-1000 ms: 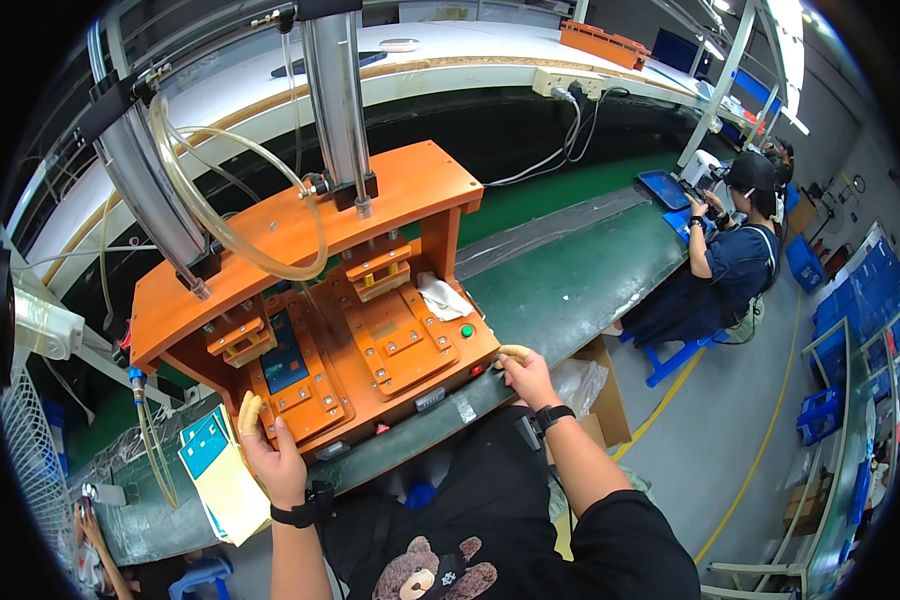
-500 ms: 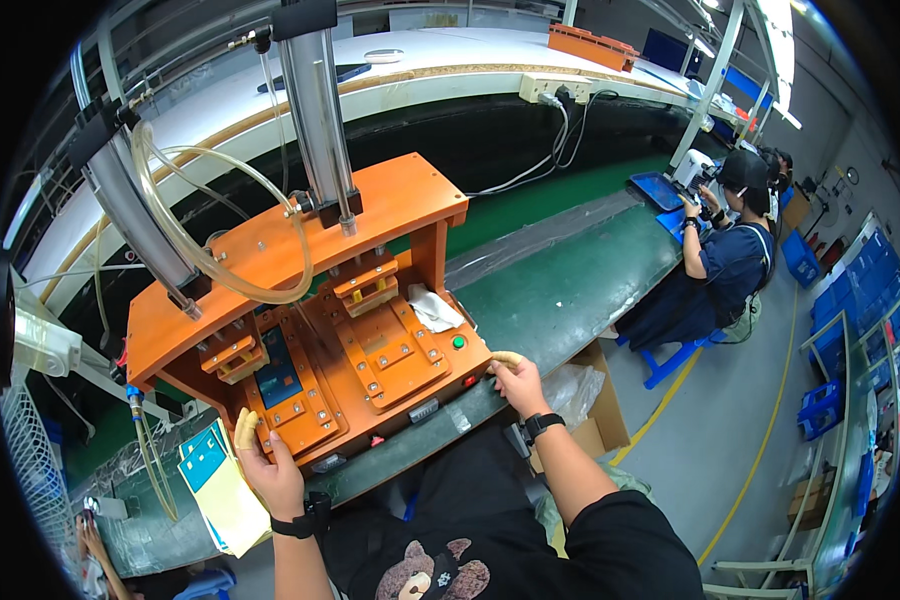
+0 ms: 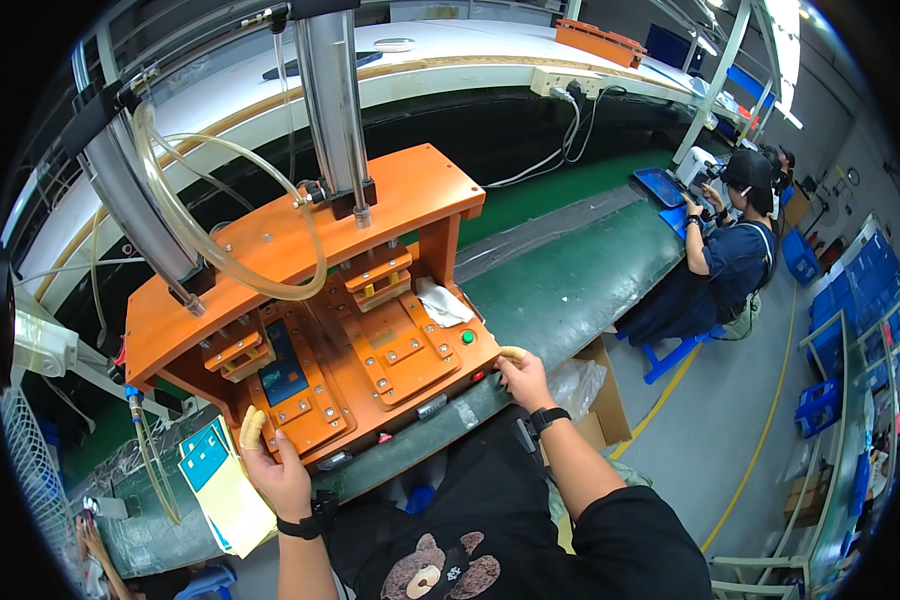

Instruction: The recorder is assembling electronic parts using a manual industrial press machine at a factory workstation.

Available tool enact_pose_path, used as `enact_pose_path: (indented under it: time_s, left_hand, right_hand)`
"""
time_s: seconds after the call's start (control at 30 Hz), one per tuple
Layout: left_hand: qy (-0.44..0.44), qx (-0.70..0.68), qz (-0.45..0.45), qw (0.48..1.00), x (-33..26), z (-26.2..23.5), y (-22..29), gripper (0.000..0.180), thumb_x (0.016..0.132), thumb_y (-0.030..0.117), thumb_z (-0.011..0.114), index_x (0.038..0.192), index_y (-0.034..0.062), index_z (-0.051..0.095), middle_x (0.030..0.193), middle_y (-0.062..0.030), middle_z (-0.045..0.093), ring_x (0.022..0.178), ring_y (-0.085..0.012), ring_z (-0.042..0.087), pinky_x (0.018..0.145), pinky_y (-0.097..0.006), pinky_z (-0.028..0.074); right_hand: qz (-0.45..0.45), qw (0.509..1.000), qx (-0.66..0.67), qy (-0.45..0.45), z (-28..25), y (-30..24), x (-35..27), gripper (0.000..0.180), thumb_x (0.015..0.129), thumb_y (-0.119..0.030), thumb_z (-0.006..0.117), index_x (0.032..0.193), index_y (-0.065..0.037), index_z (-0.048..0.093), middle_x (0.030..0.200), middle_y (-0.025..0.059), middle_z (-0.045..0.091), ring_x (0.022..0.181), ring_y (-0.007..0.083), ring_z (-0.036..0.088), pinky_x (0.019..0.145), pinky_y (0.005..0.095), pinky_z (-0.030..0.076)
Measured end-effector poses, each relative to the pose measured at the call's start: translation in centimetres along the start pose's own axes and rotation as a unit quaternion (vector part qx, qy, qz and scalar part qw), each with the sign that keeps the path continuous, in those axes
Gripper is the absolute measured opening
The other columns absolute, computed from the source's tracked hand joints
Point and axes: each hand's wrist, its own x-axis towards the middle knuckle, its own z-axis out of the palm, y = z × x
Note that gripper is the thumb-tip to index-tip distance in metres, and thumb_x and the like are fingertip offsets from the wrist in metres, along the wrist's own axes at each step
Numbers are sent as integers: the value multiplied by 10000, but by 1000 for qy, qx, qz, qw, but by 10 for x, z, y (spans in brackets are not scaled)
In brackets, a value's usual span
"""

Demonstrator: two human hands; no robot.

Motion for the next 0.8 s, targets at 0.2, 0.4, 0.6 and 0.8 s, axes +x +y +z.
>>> enact_pose_path:
  time_s: [0.2,0.4,0.6,0.8]
  left_hand:
    - [3,29,19,999,2,-3,2,290,904,-25,537,1192,-54,547,1299,-187,519,1213,-303,501,1047,-365,361]
    - [-3,64,38,997,2,-2,4,282,890,-25,547,1170,-49,564,1274,-197,545,1190,-326,525,1033,-381,379]
    - [-10,74,50,996,0,-5,4,281,886,-26,550,1166,-49,563,1287,-202,529,1194,-338,517,1028,-392,383]
    - [-4,101,59,993,0,-4,5,292,889,-21,550,1179,-52,553,1295,-207,518,1194,-343,513,1018,-391,389]
  right_hand:
    - [3,999,-21,24,3,0,-1,200,936,-131,571,1074,-12,652,855,21,682,546,34,513,438,184,398]
    - [37,998,-52,23,-3,-6,-1,207,930,-128,574,1083,-8,645,838,32,675,542,44,522,433,189,412]
    - [30,998,-60,20,-1,-1,3,213,928,-120,569,1087,1,642,837,30,676,551,45,524,438,196,409]
    - [10,999,-33,26,3,-2,5,208,927,-90,559,1082,16,648,845,23,676,565,44,518,505,192,421]
